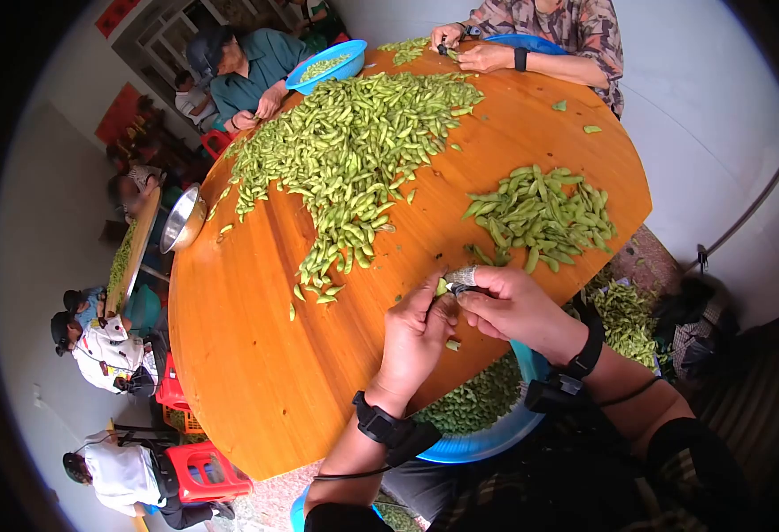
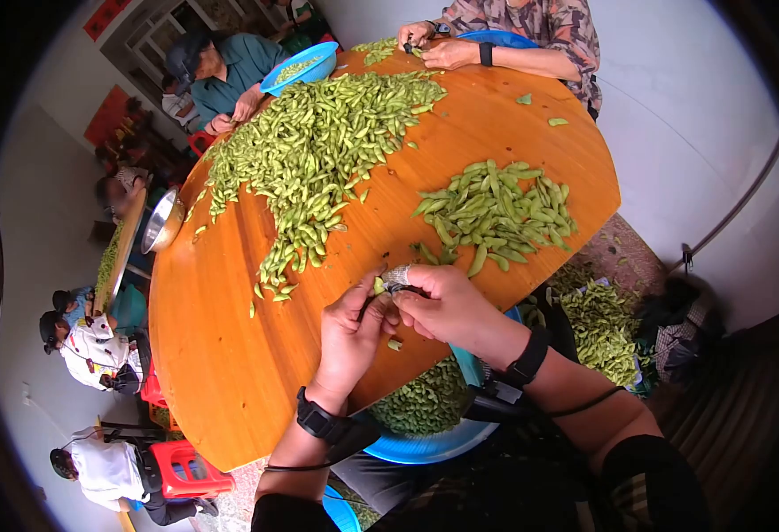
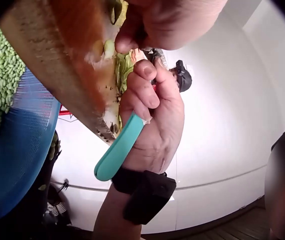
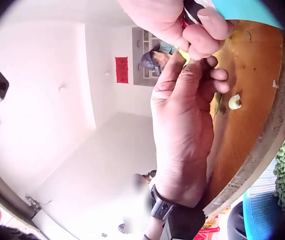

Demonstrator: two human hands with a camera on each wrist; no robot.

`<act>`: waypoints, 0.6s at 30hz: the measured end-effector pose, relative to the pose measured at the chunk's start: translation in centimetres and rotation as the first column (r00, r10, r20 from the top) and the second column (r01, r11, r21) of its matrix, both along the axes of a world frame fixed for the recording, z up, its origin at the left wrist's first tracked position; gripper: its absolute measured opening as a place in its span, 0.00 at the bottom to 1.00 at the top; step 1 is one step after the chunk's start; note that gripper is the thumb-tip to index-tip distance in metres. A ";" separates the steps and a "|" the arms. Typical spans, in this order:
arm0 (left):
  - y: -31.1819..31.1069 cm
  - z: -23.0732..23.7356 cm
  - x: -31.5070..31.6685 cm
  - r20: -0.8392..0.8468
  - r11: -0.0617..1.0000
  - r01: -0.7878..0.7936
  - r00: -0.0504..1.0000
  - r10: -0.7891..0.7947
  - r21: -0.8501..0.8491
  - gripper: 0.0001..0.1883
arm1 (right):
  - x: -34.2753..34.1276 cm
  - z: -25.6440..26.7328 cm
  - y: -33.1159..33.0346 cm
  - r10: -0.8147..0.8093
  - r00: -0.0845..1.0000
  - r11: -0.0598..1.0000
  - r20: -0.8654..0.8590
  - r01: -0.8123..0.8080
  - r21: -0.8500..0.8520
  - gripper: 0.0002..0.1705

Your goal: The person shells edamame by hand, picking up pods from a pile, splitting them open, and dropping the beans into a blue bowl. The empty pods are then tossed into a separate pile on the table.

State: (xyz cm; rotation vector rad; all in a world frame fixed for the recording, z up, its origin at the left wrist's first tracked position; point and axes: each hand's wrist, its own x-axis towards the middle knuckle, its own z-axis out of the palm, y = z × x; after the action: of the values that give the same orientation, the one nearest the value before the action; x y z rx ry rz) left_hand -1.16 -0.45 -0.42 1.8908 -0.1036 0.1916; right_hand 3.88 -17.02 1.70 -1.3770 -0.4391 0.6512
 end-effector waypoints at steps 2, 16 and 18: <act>0.0 0.1 0.0 -0.028 1.000 -0.001 1.000 0.000 -0.029 0.19 | -0.1 -0.6 0.5 -0.085 0.994 0.995 -0.074 0.089 0.041 0.05; 1.6 0.4 1.3 -0.240 0.624 0.009 0.919 -0.314 -0.781 0.16 | 0.8 0.5 -0.4 -0.008 0.972 0.999 -0.233 0.019 0.045 0.07; 1.9 0.2 1.2 -0.281 0.678 0.009 0.906 -0.317 -0.735 0.13 | 0.2 -0.8 0.3 -0.130 0.986 0.990 0.102 0.134 -0.038 0.09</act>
State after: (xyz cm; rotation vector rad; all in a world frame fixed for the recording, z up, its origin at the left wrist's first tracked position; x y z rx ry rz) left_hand 0.05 1.43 -0.21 1.0717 0.0695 -0.2554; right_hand 4.13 -16.74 0.92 -1.4728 -0.4105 0.4878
